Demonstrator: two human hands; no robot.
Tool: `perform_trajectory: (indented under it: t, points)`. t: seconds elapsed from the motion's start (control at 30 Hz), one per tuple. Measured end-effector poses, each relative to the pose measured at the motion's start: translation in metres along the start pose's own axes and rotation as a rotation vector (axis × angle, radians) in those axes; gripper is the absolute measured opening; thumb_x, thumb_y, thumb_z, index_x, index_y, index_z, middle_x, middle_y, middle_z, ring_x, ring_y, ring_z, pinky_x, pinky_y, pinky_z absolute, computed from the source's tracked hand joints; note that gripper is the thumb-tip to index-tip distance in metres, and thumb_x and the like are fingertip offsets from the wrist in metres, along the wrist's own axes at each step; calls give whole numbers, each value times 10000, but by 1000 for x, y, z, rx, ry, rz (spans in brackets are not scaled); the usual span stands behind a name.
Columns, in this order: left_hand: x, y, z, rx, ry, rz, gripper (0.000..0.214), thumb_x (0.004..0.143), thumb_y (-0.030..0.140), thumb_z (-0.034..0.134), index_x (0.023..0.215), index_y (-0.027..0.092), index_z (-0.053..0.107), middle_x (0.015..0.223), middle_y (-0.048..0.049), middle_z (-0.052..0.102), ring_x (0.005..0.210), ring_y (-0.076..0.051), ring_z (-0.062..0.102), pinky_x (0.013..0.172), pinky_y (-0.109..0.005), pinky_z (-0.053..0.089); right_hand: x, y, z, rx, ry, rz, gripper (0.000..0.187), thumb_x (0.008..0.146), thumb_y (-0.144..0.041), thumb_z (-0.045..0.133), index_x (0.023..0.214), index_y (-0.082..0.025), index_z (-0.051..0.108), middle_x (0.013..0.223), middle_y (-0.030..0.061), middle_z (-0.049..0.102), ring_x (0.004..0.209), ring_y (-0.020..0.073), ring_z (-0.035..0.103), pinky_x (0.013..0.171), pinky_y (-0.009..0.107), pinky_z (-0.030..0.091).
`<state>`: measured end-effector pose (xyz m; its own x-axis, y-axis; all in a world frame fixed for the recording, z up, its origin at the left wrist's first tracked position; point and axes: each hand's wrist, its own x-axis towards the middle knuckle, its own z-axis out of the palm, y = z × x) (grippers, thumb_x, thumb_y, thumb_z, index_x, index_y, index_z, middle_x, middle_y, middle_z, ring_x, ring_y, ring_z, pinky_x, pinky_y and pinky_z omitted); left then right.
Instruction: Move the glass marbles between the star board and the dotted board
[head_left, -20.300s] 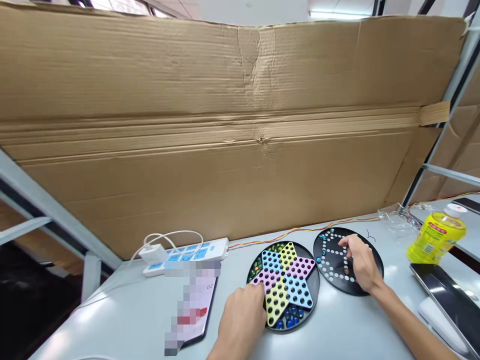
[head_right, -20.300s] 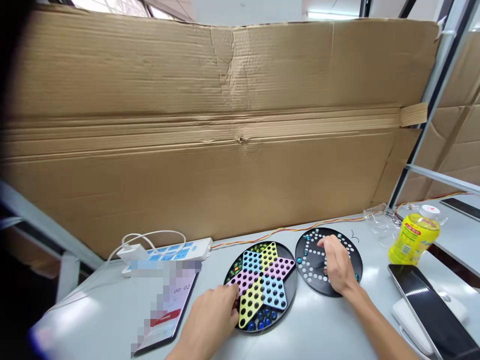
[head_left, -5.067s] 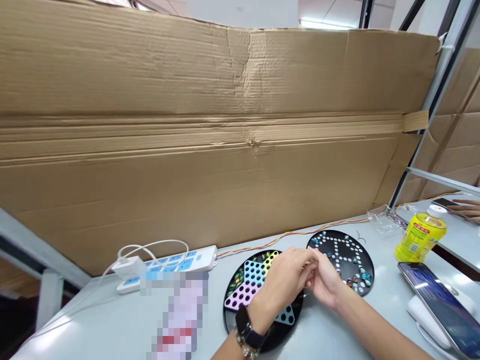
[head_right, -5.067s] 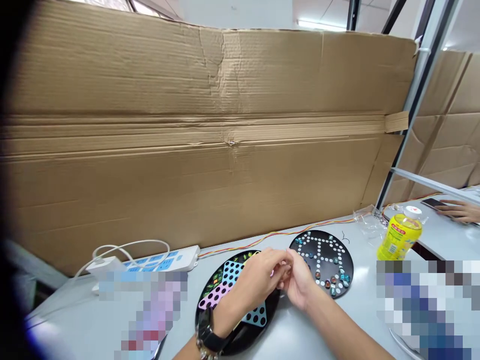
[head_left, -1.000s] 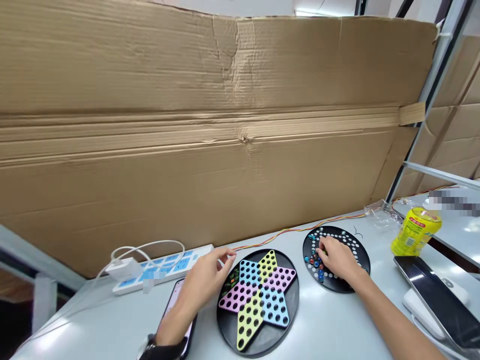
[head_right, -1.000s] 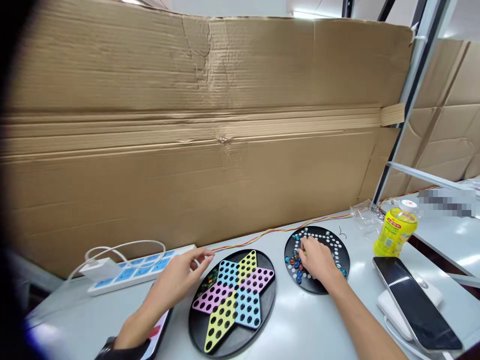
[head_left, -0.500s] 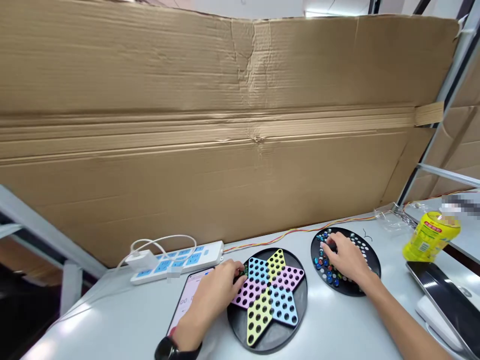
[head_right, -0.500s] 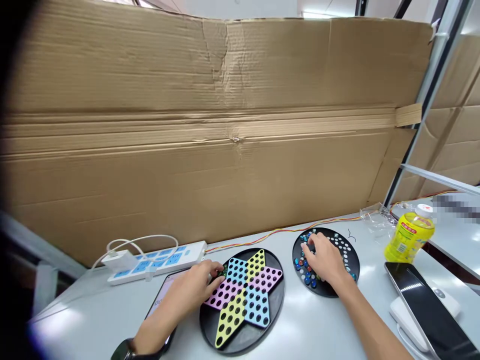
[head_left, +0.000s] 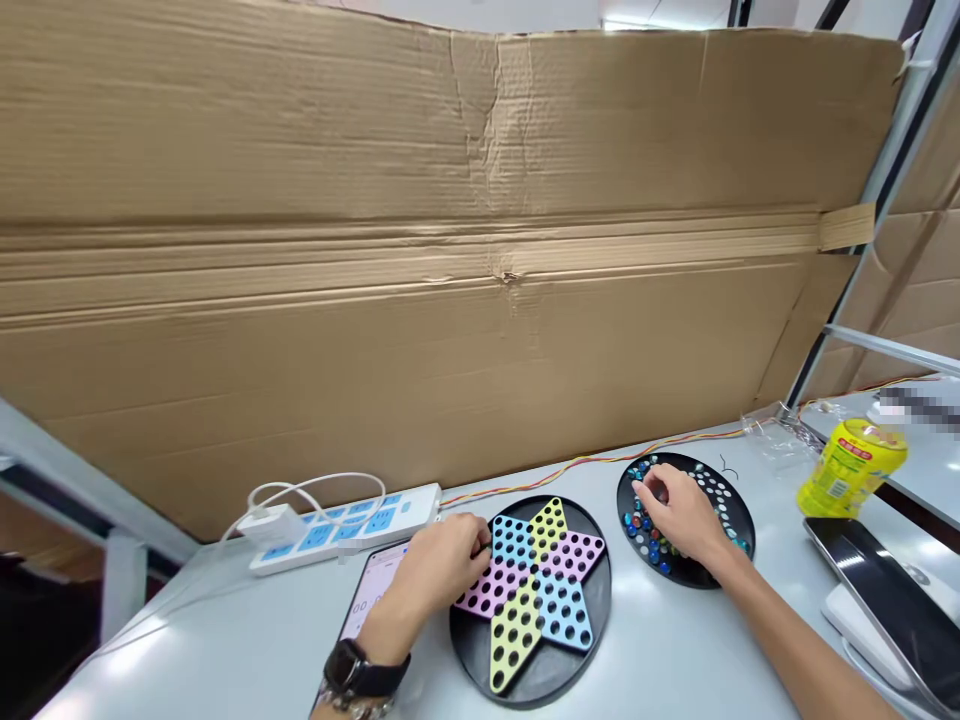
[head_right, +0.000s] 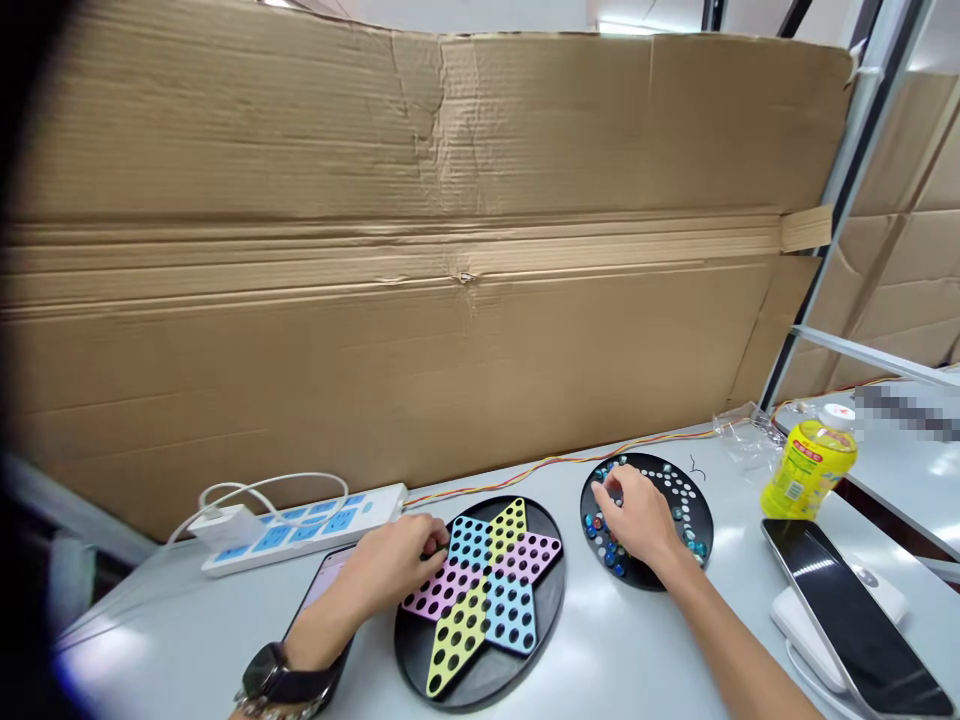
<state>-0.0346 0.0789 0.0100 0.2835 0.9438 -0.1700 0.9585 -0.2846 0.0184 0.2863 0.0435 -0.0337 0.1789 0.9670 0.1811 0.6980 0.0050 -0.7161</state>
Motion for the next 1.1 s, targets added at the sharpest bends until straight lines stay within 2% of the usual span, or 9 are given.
perform_trajectory:
  t: [0.13, 0.3, 0.43, 0.6, 0.7, 0.83, 0.9, 1.0, 1.1]
  points:
    - [-9, -5, -8, -89, 108, 43, 180, 893, 255, 502, 899, 235, 681, 936, -33, 728, 862, -226, 664, 727, -297, 432, -7, -20, 9, 523, -117, 98, 382, 840, -567, 570, 703, -215, 509, 743, 21, 587, 637, 163, 547, 570, 280, 380]
    - [-27, 23, -22, -345, 264, 272, 228, 946, 370, 494, 982, 253, 686, 926, -11, 697, 747, -177, 619, 728, -284, 450, -34, -55, 33, 1216, -541, 398, 476, 798, -666, 608, 820, -191, 579, 758, 10, 618, 529, 109, 562, 415, 200, 320]
    - [-37, 67, -11, -400, 265, 476, 200, 963, 338, 516, 1042, 279, 690, 950, -22, 679, 821, -180, 627, 728, -275, 452, -53, -69, 50, 1376, -840, 548, 507, 922, -659, 439, 879, -184, 613, 668, 2, 619, 443, 107, 569, 341, 179, 269]
    - [-36, 97, 7, -290, 316, 588, 182, 970, 240, 487, 980, 244, 669, 932, -32, 645, 822, -183, 608, 698, -278, 447, -51, -61, 55, 1368, -751, 829, 463, 983, -517, 418, 675, -181, 495, 459, -63, 441, 291, 34, 327, 320, 152, 109]
    - [-30, 86, 1, -291, 324, 527, 249, 1002, 280, 439, 1105, 277, 667, 995, -36, 651, 835, -185, 627, 726, -287, 464, -43, -55, 49, 1397, -693, 777, 372, 953, -405, 501, 660, -181, 454, 467, -69, 454, 309, 5, 188, 343, 142, 40]
    - [-16, 42, -13, -133, 247, 209, 301, 986, 237, 411, 1080, 238, 696, 1088, -76, 687, 972, -233, 664, 834, -321, 478, -38, -52, 40, 1447, -620, 678, 344, 874, -393, 607, 657, -192, 431, 467, -88, 422, 335, 8, 150, 356, 150, 28]
    - [-7, 18, -15, -24, 106, 53, 323, 973, 202, 393, 1068, 215, 701, 1132, -94, 704, 1021, -261, 664, 860, -347, 474, -37, -53, 37, 1454, -597, 679, 346, 854, -399, 629, 658, -192, 433, 470, -89, 418, 342, 7, 148, 358, 153, 30]
    - [1, -7, -14, -7, 17, -2, 317, 936, 181, 417, 971, 189, 732, 1056, -112, 740, 959, -287, 691, 806, -363, 486, -36, -53, 35, 1471, -588, 687, 347, 839, -411, 641, 661, -191, 440, 474, -85, 423, 349, 8, 150, 361, 157, 28]
    - [4, -16, -12, -14, -26, -8, 300, 897, 172, 458, 935, 217, 752, 998, -85, 759, 948, -278, 703, 772, -339, 486, -36, -52, 36, 1472, -591, 688, 343, 837, -413, 637, 660, -189, 448, 473, -82, 429, 350, 8, 149, 363, 160, 26]
